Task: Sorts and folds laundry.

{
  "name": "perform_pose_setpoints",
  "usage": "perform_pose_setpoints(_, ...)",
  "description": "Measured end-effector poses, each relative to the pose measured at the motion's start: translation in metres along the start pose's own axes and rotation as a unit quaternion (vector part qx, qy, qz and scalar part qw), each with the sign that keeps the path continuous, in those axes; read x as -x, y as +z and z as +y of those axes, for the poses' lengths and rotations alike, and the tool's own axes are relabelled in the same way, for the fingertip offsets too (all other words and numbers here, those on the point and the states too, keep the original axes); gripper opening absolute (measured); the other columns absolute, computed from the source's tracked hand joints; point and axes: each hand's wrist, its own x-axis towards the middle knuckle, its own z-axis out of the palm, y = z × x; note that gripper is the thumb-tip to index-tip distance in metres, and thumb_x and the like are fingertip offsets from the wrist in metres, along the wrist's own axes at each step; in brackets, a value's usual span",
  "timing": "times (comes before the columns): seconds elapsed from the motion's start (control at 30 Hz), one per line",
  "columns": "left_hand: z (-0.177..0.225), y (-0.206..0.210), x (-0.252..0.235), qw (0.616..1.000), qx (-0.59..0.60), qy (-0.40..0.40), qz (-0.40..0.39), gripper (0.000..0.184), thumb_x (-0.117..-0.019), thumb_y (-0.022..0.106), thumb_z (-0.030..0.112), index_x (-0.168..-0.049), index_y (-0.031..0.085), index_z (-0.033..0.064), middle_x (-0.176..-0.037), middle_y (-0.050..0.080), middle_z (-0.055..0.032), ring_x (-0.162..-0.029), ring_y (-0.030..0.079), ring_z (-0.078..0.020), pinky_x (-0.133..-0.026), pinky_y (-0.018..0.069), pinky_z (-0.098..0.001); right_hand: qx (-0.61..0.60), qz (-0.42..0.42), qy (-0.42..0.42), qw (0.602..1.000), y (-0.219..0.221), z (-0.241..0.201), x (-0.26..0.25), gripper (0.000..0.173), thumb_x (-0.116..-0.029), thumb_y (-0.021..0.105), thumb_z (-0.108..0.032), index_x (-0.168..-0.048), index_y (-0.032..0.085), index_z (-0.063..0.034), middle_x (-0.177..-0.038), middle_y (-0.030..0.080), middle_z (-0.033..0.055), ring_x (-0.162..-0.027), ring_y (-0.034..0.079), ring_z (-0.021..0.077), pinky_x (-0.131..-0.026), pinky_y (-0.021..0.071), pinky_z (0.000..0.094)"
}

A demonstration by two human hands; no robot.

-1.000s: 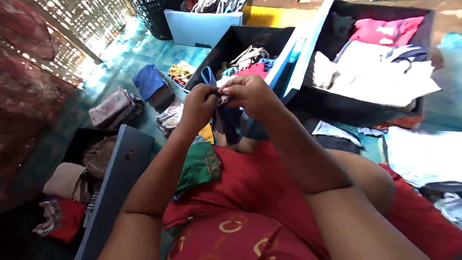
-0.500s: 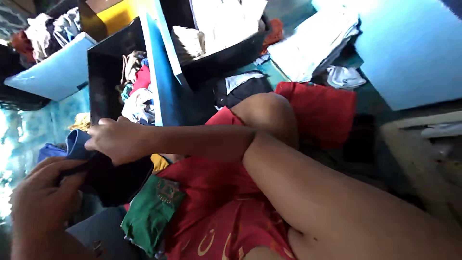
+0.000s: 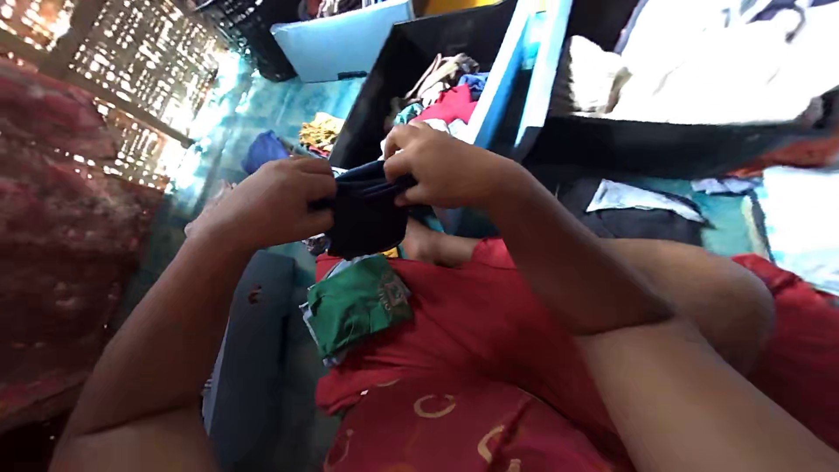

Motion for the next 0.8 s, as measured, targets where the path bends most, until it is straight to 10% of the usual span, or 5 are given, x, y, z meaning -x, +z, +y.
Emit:
perform_pose_setpoints(0.17, 0.01, 0.002, 0.013, 0.999, 0.017, -0.021, 0.04, 0.01, -0.084, 0.063, 0.011, -0.081, 0.067, 0.0032, -0.099, 0.069, -0.0125, -0.085, 0.069, -0.0242, -0.071, 0.0571, -0.0421, -0.075, 0.012, -0.099, 0.992, 0.027, -0.001, -0.007, 0.037, -0.0789, 0.084, -0.04, -0.1, 0.078, -0.0102, -0.156, 0.046, 0.0207, -0.15, 0.032, 0.0432, -0.113, 0.0234, 0.0775)
perform_pose_setpoints(0.37, 0.012, 0.014, 0.047, 0.995, 0.066, -0.067, 0.036, 0.006, -0.0838, 0.067, 0.01, -0.079, 0.065, 0.0064, -0.092, 0.067, -0.0071, -0.079, 0.066, -0.0169, -0.067, 0.0563, -0.0352, -0.081, 0.029, -0.135, 0.987, 0.043, -0.001, -0.013, 0.017, -0.0894, 0.073, -0.018, -0.084, 0.068, -0.0031, -0.084, 0.065, 0.0092, -0.078, 0.065, 0.0197, -0.072, 0.0558, 0.0373)
perform_pose_setpoints(0.47, 0.023, 0.021, 0.063, 0.979, 0.118, -0.164, 0.032, 0.023, -0.078, 0.077, 0.009, -0.095, 0.062, 0.0048, -0.086, 0.065, -0.008, -0.075, 0.065, -0.0211, -0.064, 0.0553, -0.0419, -0.113, 0.071, -0.154, 0.979, 0.047, -0.015, -0.012, 0.009, -0.0885, 0.07, -0.011, -0.09, 0.069, -0.0019, -0.087, 0.068, 0.0091, -0.081, 0.066, 0.0164, -0.075, 0.0574, 0.0323)
perform_pose_setpoints(0.6, 0.042, 0.049, 0.056, 0.96, 0.192, -0.197, 0.047, 0.085, -0.0767, 0.087, 0.031, -0.147, 0.047, 0.0054, -0.128, 0.065, -0.0141, -0.115, 0.064, -0.0279, -0.099, 0.052, -0.0516, -0.091, 0.043, -0.197, 0.975, 0.056, -0.037, -0.014, 0.009, -0.0922, 0.065, -0.009, -0.096, 0.071, -0.0039, -0.087, 0.071, 0.0069, -0.081, 0.07, 0.0165, -0.074, 0.0597, 0.0359)
perform_pose_setpoints(0.8, 0.032, 0.057, 0.043, 0.919, 0.339, -0.196, 0.037, 0.062, -0.0949, 0.064, 0.002, -0.151, 0.039, 0.0084, -0.127, 0.063, -0.013, -0.092, 0.068, -0.0141, -0.081, 0.0587, -0.0329, -0.204, 0.049, -0.157, 0.965, 0.064, -0.016, -0.019, 0.012, -0.0945, 0.068, -0.014, -0.1, 0.071, -0.0035, -0.1, 0.072, 0.0046, -0.098, 0.067, 0.0058, -0.09, 0.0557, 0.0221)
